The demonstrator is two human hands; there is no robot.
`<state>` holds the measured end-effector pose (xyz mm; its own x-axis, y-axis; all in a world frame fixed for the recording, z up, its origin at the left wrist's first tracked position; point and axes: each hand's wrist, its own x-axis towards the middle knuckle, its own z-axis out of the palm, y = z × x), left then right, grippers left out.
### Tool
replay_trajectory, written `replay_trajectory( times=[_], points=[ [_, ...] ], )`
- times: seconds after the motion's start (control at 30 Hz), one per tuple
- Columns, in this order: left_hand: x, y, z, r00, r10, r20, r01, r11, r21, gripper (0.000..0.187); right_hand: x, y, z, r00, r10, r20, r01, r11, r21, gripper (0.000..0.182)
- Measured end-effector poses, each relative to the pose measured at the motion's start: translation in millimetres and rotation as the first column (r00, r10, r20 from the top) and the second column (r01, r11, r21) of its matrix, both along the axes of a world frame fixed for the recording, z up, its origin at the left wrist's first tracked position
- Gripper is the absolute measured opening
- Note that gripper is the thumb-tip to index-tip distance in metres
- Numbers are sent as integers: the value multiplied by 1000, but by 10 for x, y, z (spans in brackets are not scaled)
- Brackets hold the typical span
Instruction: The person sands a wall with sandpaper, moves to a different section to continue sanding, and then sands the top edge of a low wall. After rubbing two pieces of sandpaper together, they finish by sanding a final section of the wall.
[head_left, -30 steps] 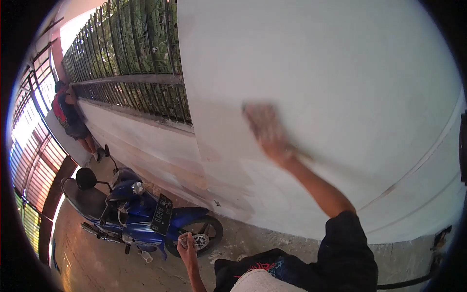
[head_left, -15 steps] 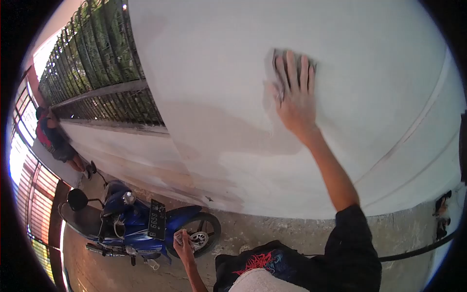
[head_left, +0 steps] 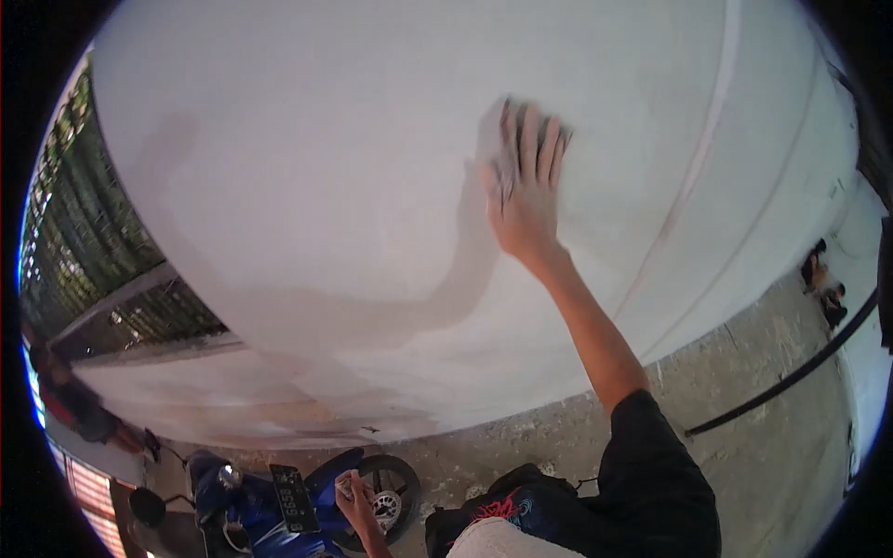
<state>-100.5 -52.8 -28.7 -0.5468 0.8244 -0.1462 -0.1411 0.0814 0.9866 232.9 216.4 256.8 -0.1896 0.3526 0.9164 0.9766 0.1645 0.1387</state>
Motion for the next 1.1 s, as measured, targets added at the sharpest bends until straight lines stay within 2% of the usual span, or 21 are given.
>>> replay_trajectory(
  times=[0.07, 0.1, 0.17, 0.23, 0.27, 0.33, 0.37, 0.43, 0.5, 0.57, 0.6, 0.67, 0.7, 0.77, 0.83, 0.9, 0.93, 1.0, 1.03, 1.07, 1.1],
  points=[
    [-3, 49, -9, 999, -4, 32, 4, 1000, 5, 19, 151, -11, 183, 981, 119, -153, -107, 991, 86, 61],
    [-27, 86, -115, 999, 8, 35, -7, 1000, -23, 18, 192, 35, 0, 979, 93, -182, -80, 994, 79, 62],
    [30, 171, -133, 1000, -15, 14, 15, 999, -31, 18, 223, 3, -566, 929, 78, -363, -97, 995, -36, 66],
    [107, 238, -168, 999, -33, -4, 33, 999, -7, 17, 331, -9, -1235, 781, 45, -623, -112, 991, -70, 69],
    [120, 228, -150, 999, -48, -7, 48, 999, -13, 17, 392, 7, -1446, 779, 29, -626, -97, 992, -75, 69],
    [198, 309, -96, 992, -121, 23, 121, 993, -13, 18, 511, -11, -1528, 487, 93, -868, -56, 996, 76, 72],
    [226, 372, -101, 990, -142, 22, 142, 990, -6, 18, 598, 78, -1504, 490, 89, -867, -35, 996, 83, 72],
    [267, 428, -139, 975, -222, 28, 222, 975, -2, 21, 701, 176, -1035, 377, 74, -923, 28, 995, 91, 74],
    [318, 514, -103, 967, -254, 5, 254, 967, -17, 21, 897, 155, -394, 585, 80, -807, 38, 991, 126, 72],
    [370, 599, -122, 958, -286, -13, 286, 957, -40, 21, 1039, 62, 135, 714, 65, -697, 14, 994, 106, 71],
    [379, 644, -159, 956, -294, 2, 294, 956, -10, 22, 1113, 56, 111, 715, 50, -697, 28, 995, 101, 71],
    [442, 730, -227, 950, -311, 16, 311, 950, 27, 23, 1244, 65, 81, 797, 106, -594, -26, 989, 143, 66],
    [491, 769, -232, 949, -315, -10, 315, 948, 33, 25, 1256, 33, -108, 759, 117, -640, -37, 990, 137, 62],
    [569, 816, -296, 941, -335, -40, 337, 941, 38, 26, 1369, 40, -687, 765, 82, -639, -1, 992, 125, 60],
    [719, 894, -443, 931, -363, -39, 364, 931, 17, 25, 1410, -65, -1330, 751, 38, -659, -17, 999, 38, 60],
    [935, 949, -369, 907, -421, -29, 421, 907, -1, 24, 1540, -250, -1806, 808, -63, -586, -2, 994, -109, 57],
    [1036, 977, -324, 886, -464, -23, 463, 886, -27, 24, 1631, -398, -1820, 807, -73, -586, 16, 995, -103, 57],
    [1189, 1056, -317, 851, -524, -44, 524, 852, -4, 23, 1894, -693, -1762, 626, 167, -762, -300, 953, -38, 56],
    [1339, 1091, -320, 826, -562, -51, 563, 826, 13, 22, 2056, -826, -1595, 632, 221, -743, -245, 966, 79, 55],
    [1502, 1126, -329, 821, -570, -47, 571, 821, 18, 22, 2251, -889, -1400, 639, 217, -738, -236, 968, 80, 55],
    [1670, 1159, -296, 836, -548, -38, 549, 835, 34, 21, 2496, -901, -1161, 694, 164, -701, -128, 986, 104, 54]
  ],
)
